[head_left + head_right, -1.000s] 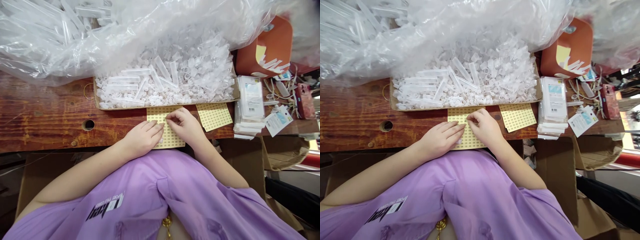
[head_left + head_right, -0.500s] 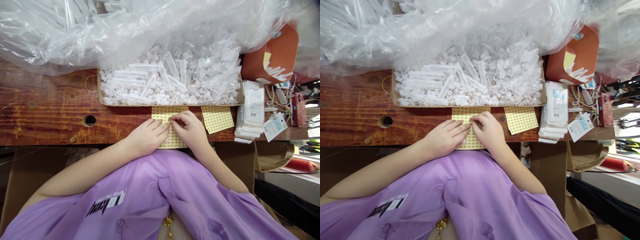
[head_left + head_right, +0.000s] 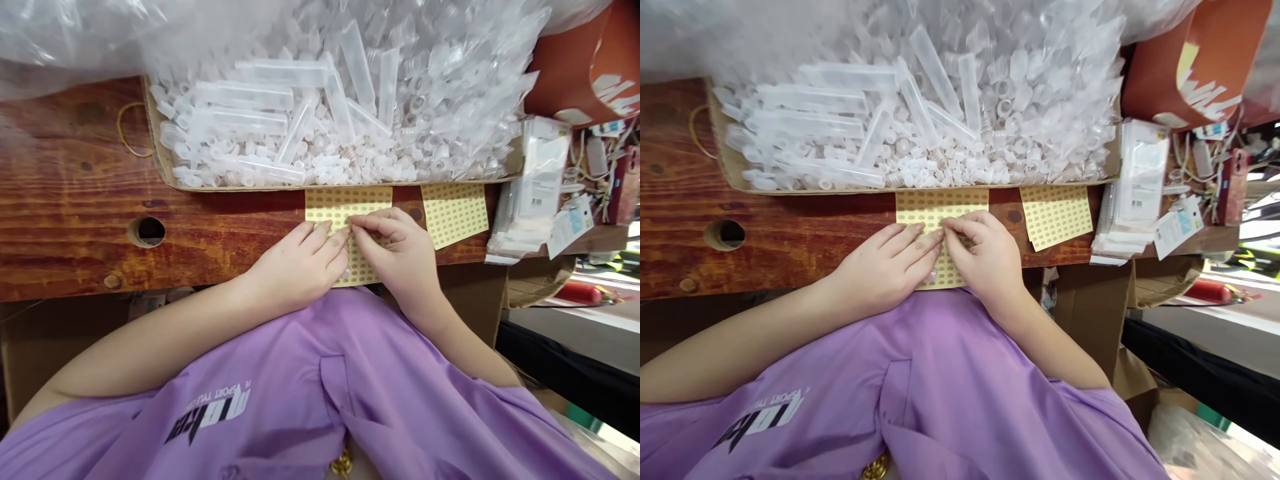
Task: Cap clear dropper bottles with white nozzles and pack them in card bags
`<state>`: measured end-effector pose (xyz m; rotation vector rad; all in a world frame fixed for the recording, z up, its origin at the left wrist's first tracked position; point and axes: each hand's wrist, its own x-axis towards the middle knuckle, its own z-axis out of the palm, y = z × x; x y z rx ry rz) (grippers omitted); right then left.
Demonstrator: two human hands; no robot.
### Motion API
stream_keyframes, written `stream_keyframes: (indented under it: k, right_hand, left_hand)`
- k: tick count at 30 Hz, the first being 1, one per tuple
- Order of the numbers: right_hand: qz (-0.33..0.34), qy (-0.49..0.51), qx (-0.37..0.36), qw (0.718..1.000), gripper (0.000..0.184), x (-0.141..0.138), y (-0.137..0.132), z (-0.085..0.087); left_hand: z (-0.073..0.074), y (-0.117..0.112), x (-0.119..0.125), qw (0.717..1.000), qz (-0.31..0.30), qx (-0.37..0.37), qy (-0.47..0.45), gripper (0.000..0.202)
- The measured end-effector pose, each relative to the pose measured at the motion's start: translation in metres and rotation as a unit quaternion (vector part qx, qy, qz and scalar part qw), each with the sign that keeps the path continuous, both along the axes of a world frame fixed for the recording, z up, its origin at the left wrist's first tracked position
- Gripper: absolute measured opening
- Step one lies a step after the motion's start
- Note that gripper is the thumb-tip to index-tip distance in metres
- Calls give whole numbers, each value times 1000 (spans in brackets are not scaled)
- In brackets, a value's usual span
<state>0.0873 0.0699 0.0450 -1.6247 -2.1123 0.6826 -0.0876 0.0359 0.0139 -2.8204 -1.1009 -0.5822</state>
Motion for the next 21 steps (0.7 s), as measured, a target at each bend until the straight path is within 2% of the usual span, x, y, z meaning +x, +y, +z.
stream_keyframes:
  k: [3,9,11,13,17,21]
  right_hand:
    - [-4,-12,-4,1000,15,-2,-1,3]
    - [-18,-46,-5,999,13,-6,-2,7]
    - [-26,-38,-15,999,12,-7,-2,7]
    - [-43,-27,-38,998,10,-8,0,8]
    - [-78,8,-96,992,8,-10,6,10]
    - [-100,19,-159,982,3,-12,15,13]
  left_hand:
    - [1,0,0,1000,-10,-24,-9,32]
    - [7,2,0,990,-28,-141,-8,44]
    - [9,3,1,987,-31,-158,1,46]
    - [8,3,1,991,-31,-131,13,46]
    - [4,2,0,1000,-15,-27,-3,41]
    - [1,1,0,999,-3,15,-38,34]
